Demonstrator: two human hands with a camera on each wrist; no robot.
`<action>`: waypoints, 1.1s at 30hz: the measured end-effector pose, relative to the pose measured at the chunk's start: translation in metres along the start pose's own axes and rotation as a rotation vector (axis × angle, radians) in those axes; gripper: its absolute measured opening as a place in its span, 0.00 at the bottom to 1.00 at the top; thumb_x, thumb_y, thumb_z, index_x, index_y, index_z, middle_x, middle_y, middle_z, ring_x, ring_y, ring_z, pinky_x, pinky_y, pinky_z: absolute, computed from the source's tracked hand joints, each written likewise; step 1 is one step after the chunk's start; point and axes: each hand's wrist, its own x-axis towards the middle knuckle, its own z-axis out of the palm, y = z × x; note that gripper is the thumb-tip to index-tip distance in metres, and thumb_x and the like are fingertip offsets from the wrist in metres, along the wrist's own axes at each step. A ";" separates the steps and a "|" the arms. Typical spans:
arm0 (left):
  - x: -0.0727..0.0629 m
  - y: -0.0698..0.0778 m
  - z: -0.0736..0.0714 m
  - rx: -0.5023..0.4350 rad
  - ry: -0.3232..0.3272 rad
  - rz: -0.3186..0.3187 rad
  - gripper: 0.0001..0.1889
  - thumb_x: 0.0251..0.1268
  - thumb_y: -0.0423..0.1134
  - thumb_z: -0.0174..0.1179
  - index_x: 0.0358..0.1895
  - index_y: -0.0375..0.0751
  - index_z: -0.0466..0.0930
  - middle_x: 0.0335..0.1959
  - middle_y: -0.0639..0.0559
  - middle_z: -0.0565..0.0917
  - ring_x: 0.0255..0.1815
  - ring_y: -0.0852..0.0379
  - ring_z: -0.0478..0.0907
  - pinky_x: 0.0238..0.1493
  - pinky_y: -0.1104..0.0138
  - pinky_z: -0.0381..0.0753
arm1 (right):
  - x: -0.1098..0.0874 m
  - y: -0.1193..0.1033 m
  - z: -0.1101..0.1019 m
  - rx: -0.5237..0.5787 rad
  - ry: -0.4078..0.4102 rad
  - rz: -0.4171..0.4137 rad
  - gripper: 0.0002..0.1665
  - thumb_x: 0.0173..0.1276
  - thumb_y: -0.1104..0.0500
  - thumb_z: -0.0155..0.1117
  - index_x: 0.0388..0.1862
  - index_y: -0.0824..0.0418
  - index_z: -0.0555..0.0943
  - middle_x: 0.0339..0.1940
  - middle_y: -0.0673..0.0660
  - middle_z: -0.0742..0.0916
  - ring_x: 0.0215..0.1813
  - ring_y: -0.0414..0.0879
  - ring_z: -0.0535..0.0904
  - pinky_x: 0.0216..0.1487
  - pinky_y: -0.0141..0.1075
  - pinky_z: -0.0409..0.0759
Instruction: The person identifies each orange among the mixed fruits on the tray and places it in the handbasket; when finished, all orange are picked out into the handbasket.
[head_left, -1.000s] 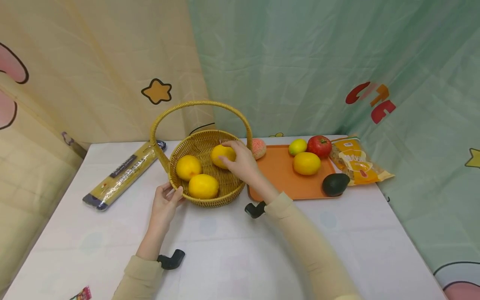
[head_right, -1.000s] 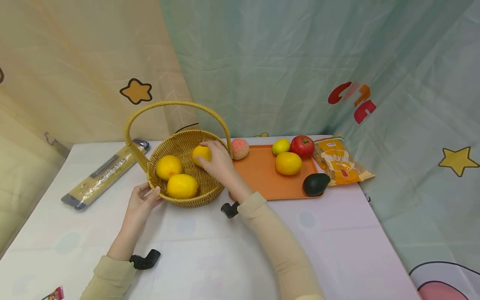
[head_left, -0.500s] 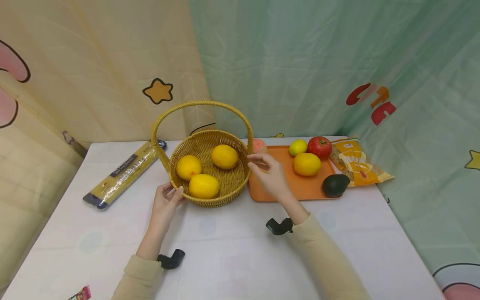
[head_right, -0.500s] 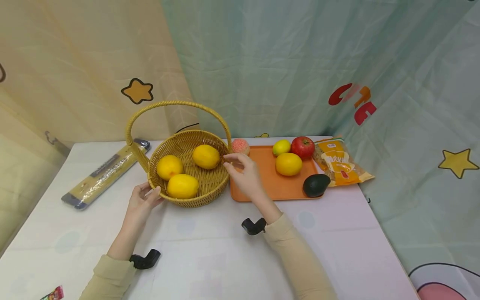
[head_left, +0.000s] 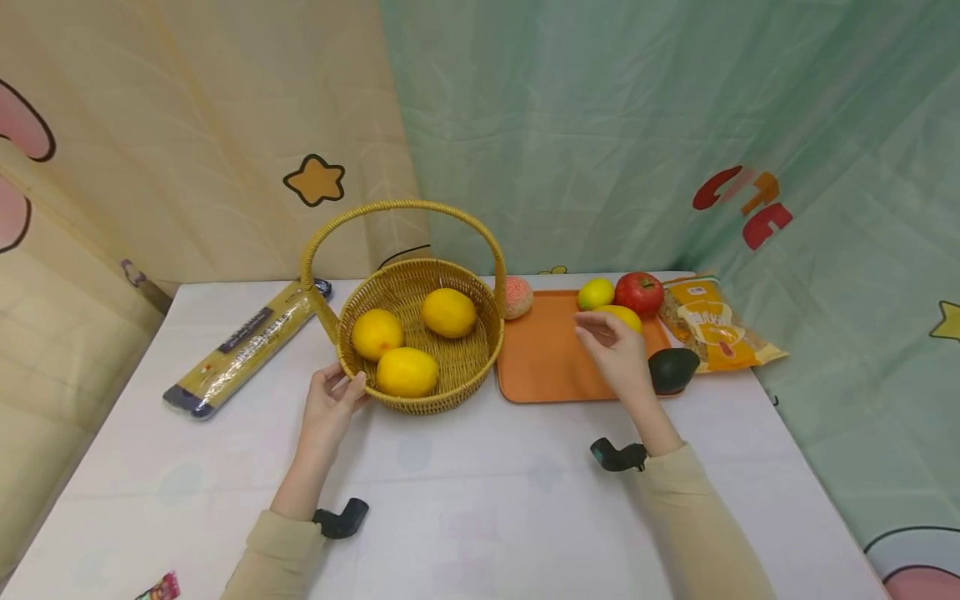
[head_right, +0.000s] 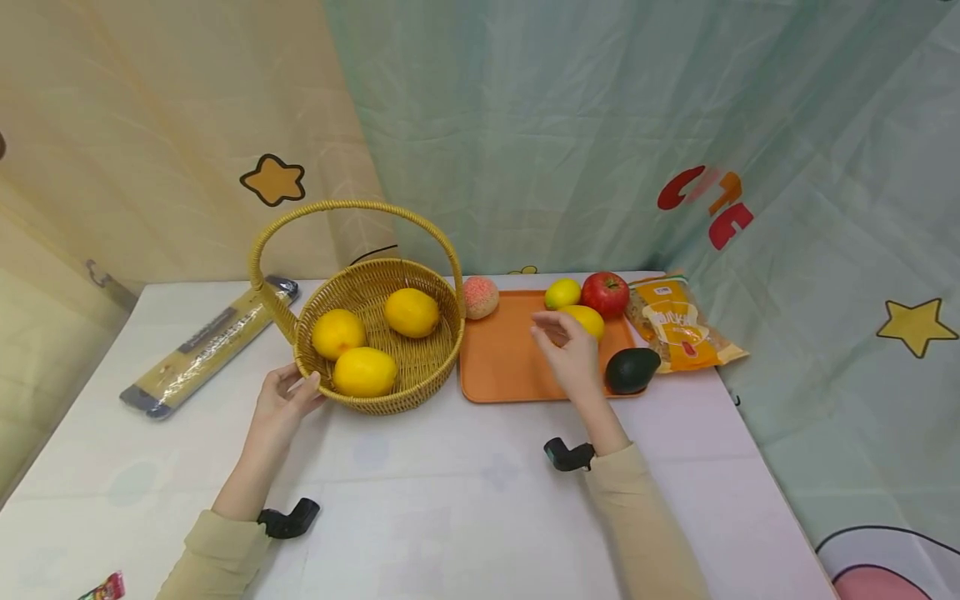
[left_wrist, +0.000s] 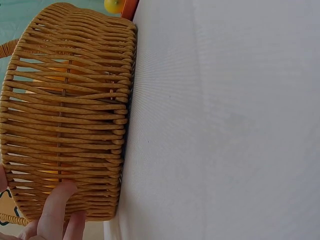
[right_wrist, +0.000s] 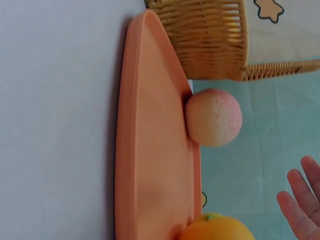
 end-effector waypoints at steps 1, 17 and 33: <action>0.000 0.000 0.000 0.001 0.000 -0.001 0.33 0.77 0.38 0.50 0.75 0.31 0.46 0.77 0.35 0.54 0.72 0.44 0.66 0.66 0.59 0.77 | 0.002 0.003 -0.004 -0.017 0.015 -0.003 0.18 0.71 0.56 0.63 0.57 0.63 0.80 0.56 0.60 0.85 0.60 0.51 0.80 0.60 0.23 0.80; 0.000 -0.001 -0.001 0.004 0.002 -0.001 0.33 0.77 0.39 0.51 0.75 0.31 0.46 0.77 0.36 0.55 0.72 0.45 0.66 0.65 0.60 0.78 | 0.028 0.024 -0.048 -0.218 0.013 0.104 0.31 0.68 0.52 0.67 0.66 0.64 0.73 0.67 0.67 0.75 0.71 0.62 0.67 0.76 0.56 0.66; 0.001 -0.001 0.000 -0.030 -0.003 0.017 0.31 0.77 0.37 0.50 0.74 0.30 0.48 0.76 0.35 0.56 0.72 0.44 0.65 0.65 0.60 0.78 | 0.046 0.040 -0.037 -0.444 -0.222 0.171 0.53 0.63 0.53 0.71 0.77 0.69 0.53 0.74 0.73 0.61 0.71 0.66 0.58 0.78 0.63 0.56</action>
